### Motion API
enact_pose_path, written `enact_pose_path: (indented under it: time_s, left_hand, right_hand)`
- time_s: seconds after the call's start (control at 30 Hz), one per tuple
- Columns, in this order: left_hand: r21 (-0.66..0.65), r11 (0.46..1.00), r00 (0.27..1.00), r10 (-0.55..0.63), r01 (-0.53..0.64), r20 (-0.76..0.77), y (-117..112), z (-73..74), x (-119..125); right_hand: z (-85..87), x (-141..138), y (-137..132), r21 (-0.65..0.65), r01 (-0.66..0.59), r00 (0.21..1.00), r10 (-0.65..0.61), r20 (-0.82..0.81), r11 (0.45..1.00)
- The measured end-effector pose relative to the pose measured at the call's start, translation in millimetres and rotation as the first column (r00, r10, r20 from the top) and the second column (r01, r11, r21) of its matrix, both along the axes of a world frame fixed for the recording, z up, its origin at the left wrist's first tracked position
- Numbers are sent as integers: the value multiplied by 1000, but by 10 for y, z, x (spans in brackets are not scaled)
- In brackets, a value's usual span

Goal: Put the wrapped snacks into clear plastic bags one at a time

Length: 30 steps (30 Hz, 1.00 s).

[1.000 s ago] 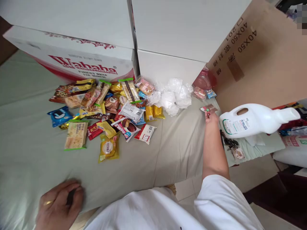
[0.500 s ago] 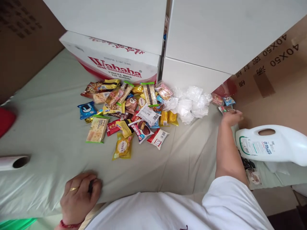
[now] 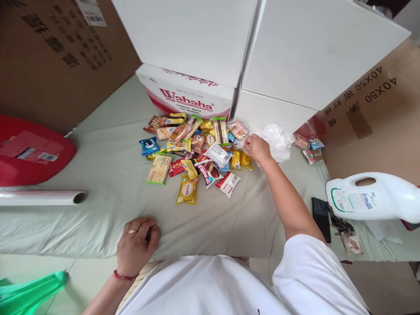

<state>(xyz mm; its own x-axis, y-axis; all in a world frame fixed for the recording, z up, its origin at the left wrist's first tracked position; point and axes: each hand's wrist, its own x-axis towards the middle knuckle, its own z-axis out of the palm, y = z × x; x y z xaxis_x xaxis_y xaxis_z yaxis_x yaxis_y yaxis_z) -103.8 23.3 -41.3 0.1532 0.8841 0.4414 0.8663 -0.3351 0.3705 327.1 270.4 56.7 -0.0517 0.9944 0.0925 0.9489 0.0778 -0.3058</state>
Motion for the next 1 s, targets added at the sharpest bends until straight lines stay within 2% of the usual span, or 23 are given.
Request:
enact_pose_path:
  time_s: [0.07,0.1,0.13,0.2,0.27,0.3,0.33,0.37,0.4,0.43,0.47,0.5,0.57,0.6,0.63,0.67,0.73,0.83,0.93,1.0]
  left_hand:
    - [-84,996,984,44,-30,171,-38,50,10]
    - [-127,991,962,80,-47,261,-53,86,23]
    - [-174,983,932,115,-57,343,-59,128,42]
    - [-273,962,866,148,-14,477,-38,226,108]
    - [-352,928,790,121,126,601,38,329,221]
    - [-384,899,745,106,211,659,94,377,298]
    - [-412,861,695,102,297,712,158,422,389]
    - [-437,819,641,114,372,759,227,464,494]
    - [-460,774,590,140,436,795,300,502,610]
    - [-474,734,538,176,486,824,374,535,733]
    - [-474,721,488,214,505,846,447,561,859]
    - [-467,738,453,244,487,857,518,580,981]
    - [-450,770,442,245,453,863,644,586,1187]
    - [-450,772,446,243,449,861,693,570,1263]
    - [-455,762,436,252,462,864,727,544,1317]
    - [-463,745,404,280,481,871,747,511,1350]
    - [-471,718,295,369,512,882,754,447,1365]
    - [-462,741,111,472,487,875,788,456,1347]
    - [-374,756,-19,454,537,891,1011,674,1425]
    - [-286,724,-48,402,628,914,1258,898,1540]
  right_hand:
    - [75,60,-136,67,99,965,-80,-249,993]
    - [107,84,-232,60,165,904,-127,-409,984]
    - [131,93,-342,16,228,800,-178,-573,973]
    - [146,49,-580,-135,295,487,-270,-830,946]
    - [109,-97,-822,-258,268,164,-308,-937,928]
    - [69,-208,-938,-287,244,43,-306,-951,926]
    - [16,-342,-1052,-301,223,-44,-299,-953,927]
    - [-48,-494,-1165,-308,205,-99,-293,-951,929]
    - [-122,-659,-1278,-311,188,-122,-292,-949,932]
    - [-201,-826,-1393,-310,174,-110,-294,-949,935]
    - [-281,-988,-1509,-303,168,-66,-296,-953,938]
    - [-357,-1136,-1623,-290,162,2,-295,-956,943]
    - [-481,-1359,-1822,-266,128,135,-283,-950,955]
    - [-522,-1427,-1895,-262,97,166,-275,-947,960]
    - [-548,-1466,-1947,-268,63,159,-275,-948,961]
    - [-560,-1476,-1976,-284,36,116,-286,-951,958]
    - [-549,-1419,-1982,-327,23,-32,-326,-945,945]
    - [-493,-1203,-1941,-365,74,-227,-341,-912,928]
    - [-440,-959,-1936,-346,147,-309,-289,-906,927]
    - [-411,-841,-1963,-333,189,-339,-257,-905,924]
